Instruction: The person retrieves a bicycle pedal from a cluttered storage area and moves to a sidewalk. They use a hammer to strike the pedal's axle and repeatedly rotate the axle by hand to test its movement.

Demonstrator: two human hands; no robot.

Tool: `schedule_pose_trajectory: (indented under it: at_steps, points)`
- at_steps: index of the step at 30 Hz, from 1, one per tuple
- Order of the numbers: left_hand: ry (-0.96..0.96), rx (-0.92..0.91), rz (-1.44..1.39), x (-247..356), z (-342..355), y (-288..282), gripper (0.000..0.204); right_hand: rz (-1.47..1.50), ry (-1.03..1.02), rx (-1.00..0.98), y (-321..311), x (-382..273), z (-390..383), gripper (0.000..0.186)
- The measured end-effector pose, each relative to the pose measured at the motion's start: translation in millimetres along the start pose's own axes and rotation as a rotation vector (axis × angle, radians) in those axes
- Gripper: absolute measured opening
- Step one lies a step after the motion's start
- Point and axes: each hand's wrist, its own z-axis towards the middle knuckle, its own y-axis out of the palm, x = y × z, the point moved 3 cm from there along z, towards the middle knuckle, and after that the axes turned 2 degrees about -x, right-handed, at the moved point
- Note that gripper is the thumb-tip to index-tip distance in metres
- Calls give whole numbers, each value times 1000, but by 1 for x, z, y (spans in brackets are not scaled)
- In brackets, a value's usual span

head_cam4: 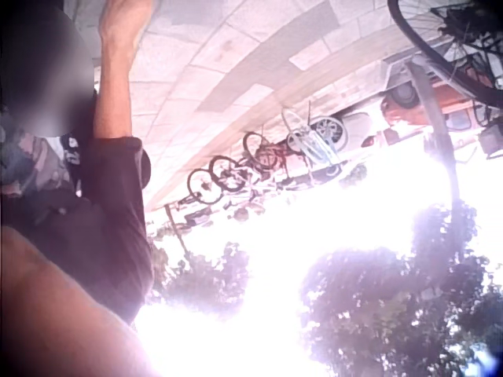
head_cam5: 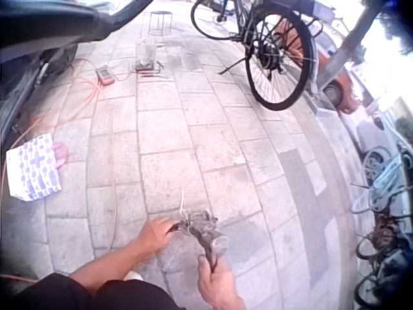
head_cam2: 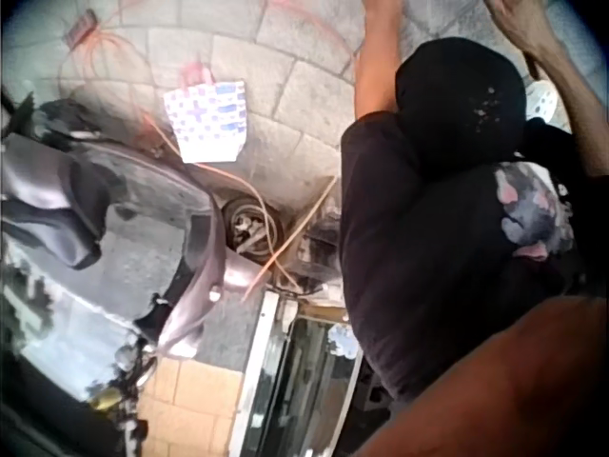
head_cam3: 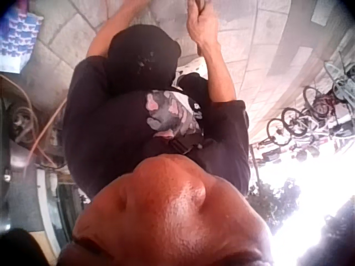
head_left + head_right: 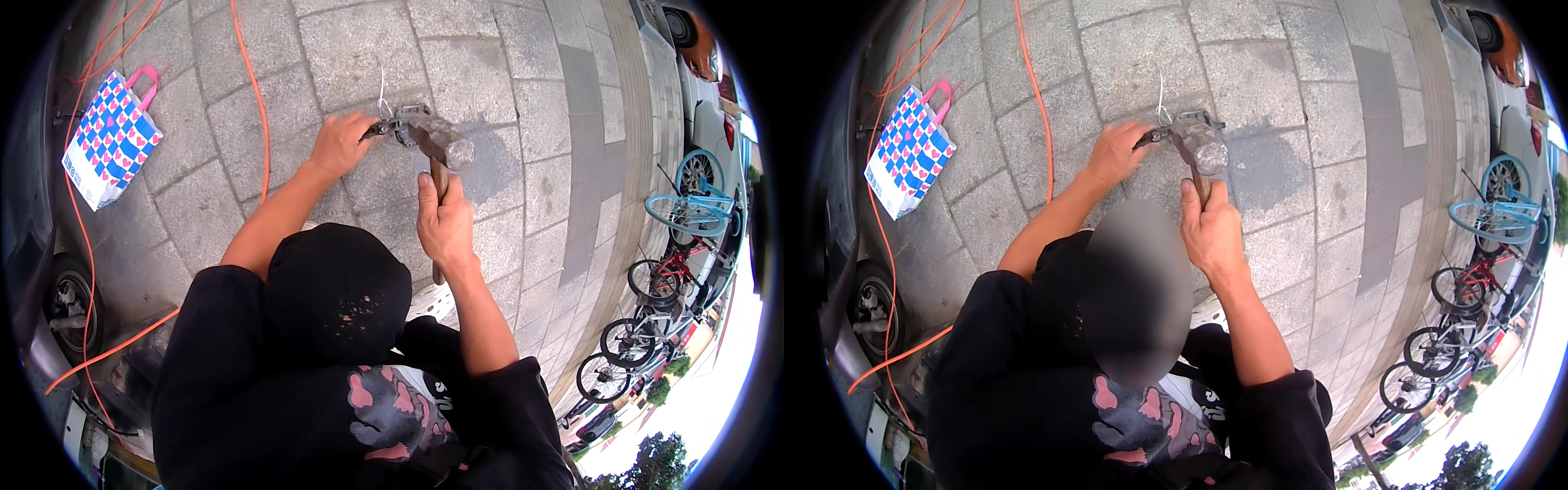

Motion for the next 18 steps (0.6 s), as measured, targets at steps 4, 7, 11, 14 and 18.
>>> schedule_pose_trajectory:
  at_steps: [4, 7, 11, 14, 18]
  points:
    - [-224, -65, -224, -2, 1, 5, 40, -88, 219, 43, 21, 74, -32, 43]
    - [-329, -64, -362, -17, 1, 4, 44, -230, 342, 11, 54, 116, -51, 46]
    - [-465, -259, -721, 46, 34, -10, 40, -344, 134, 105, 54, 167, -66, 46]
    - [-343, -351, -699, 99, 64, -33, 36, -241, -6, 65, -8, 139, -45, 40]
    - [-223, -602, -622, 205, 105, -94, 31, 63, -82, 32, -165, 33, -28, 28]
